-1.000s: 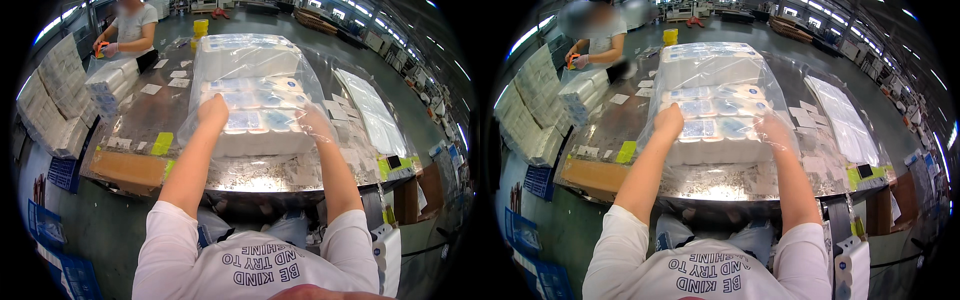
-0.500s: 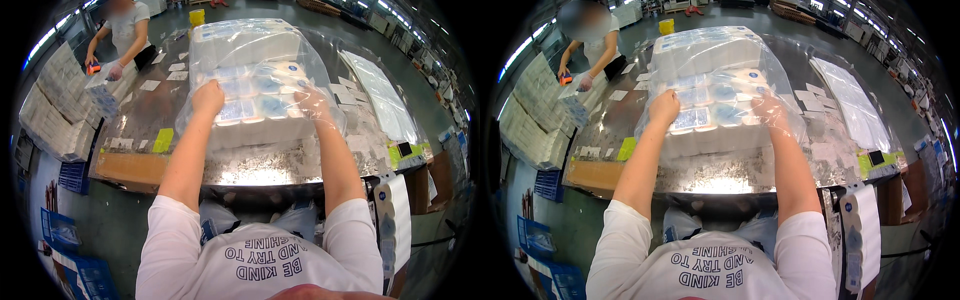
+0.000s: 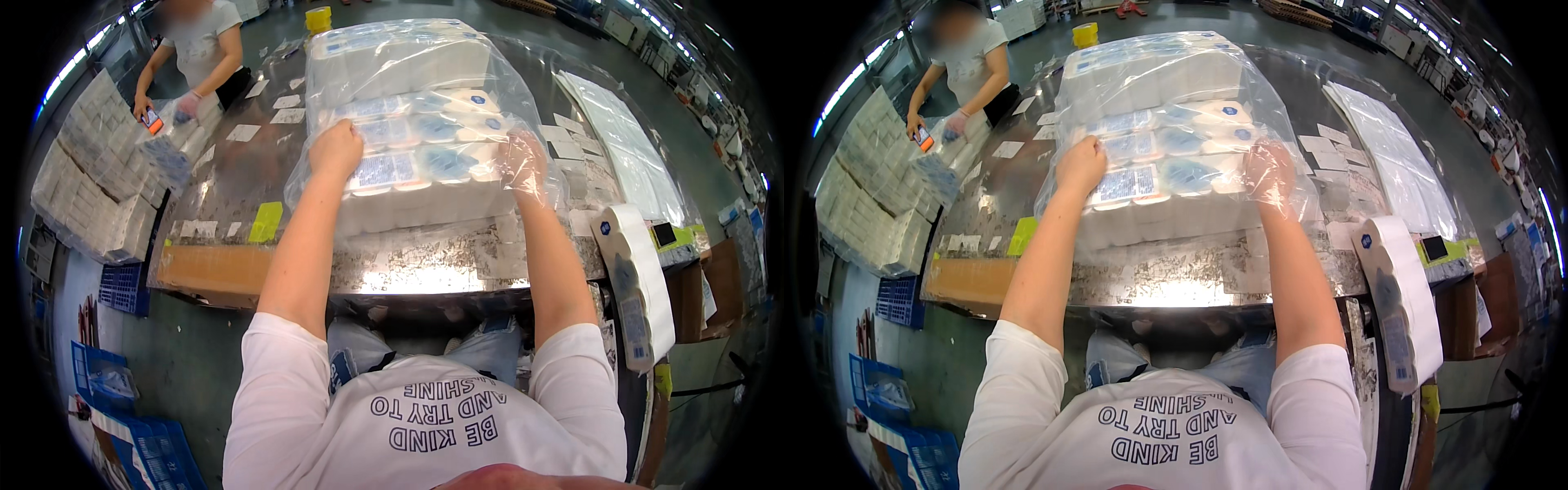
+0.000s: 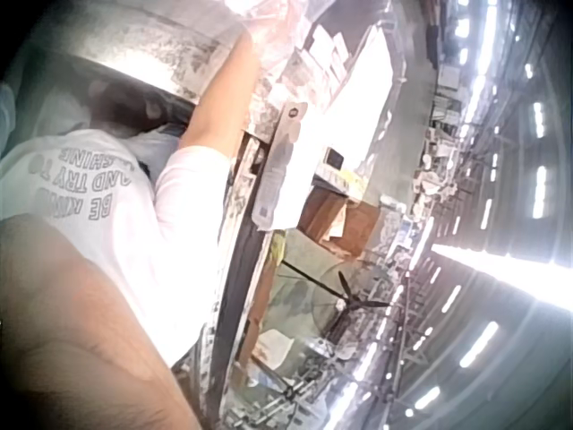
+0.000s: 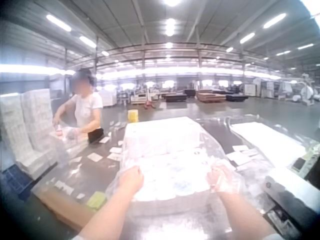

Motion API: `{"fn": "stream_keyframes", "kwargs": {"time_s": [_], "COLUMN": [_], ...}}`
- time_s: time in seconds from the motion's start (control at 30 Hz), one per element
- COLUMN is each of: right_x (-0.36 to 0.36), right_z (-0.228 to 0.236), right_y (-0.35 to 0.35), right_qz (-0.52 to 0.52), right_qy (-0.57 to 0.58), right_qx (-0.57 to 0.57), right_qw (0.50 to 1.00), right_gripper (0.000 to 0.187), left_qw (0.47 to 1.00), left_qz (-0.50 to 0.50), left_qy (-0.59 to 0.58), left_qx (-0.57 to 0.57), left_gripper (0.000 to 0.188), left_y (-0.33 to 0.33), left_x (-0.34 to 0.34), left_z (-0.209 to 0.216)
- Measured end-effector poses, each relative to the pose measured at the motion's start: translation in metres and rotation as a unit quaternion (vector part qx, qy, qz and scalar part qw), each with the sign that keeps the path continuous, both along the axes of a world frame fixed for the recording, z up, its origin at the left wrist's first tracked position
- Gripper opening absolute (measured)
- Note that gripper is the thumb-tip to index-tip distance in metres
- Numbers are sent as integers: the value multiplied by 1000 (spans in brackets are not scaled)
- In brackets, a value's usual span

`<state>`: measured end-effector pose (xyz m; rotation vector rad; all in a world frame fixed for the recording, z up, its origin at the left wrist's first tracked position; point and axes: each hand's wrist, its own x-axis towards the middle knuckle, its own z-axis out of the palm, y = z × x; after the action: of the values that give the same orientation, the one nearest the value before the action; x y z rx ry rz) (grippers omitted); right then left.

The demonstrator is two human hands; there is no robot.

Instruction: The person places individual rolls and multi-packs of tissue into a large plastic bag on a metal table and then moves the filled bag aside.

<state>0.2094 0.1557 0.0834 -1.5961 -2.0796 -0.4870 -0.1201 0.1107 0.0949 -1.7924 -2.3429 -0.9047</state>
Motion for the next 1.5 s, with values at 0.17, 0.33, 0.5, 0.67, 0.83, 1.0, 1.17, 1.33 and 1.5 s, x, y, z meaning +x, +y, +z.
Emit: {"fn": "stream_keyframes", "kwargs": {"time_s": [0.17, 0.33, 0.5, 0.67, 0.83, 1.0, 1.17, 1.33, 1.5], "right_x": [-2, -19, 16, 124, 318, 337, 372, 361, 275], "right_z": [-68, -63, -56, 18, -21, -16, -32, -52, -47], "right_y": [-31, -138, -163, -135, -91, -92, -66, -69, -86], "right_qz": [8, 182, 245, 57, -272, -350, -380, -234, -215], "right_qy": [13, 186, 203, 295, 73, 51, 99, 195, 341], "right_qx": [138, -28, -80, 45, 9, -176, -249, -253, -370], "right_qw": [990, 965, 945, 953, 959, 919, 885, 919, 837], "right_gripper": [46, 43, 32, 21, 44, 63, 75, 106, 90], "left_qw": [1000, 1000, 1000, 1000, 1000, 1000, 1000, 999, 998], "left_qz": [0, -4, -8, -3, -16, -13, -8, -16, -20], "left_qy": [6, 1, -1, 0, -4, -6, 13, 16, 57], "left_qx": [-5, -9, -19, -6, -15, -4, -2, -22, -18], "left_gripper": [28, 28, 29, 29, 30, 30, 27, 33, 37], "left_y": [-2, 0, -3, -11, -3, -1, -1, 5, 14], "left_x": [4, 2, 1, -2, 5, 4, 3, -4, -14], "left_z": [4, 2, 4, 4, 6, 2, 0, -3, -12]}}
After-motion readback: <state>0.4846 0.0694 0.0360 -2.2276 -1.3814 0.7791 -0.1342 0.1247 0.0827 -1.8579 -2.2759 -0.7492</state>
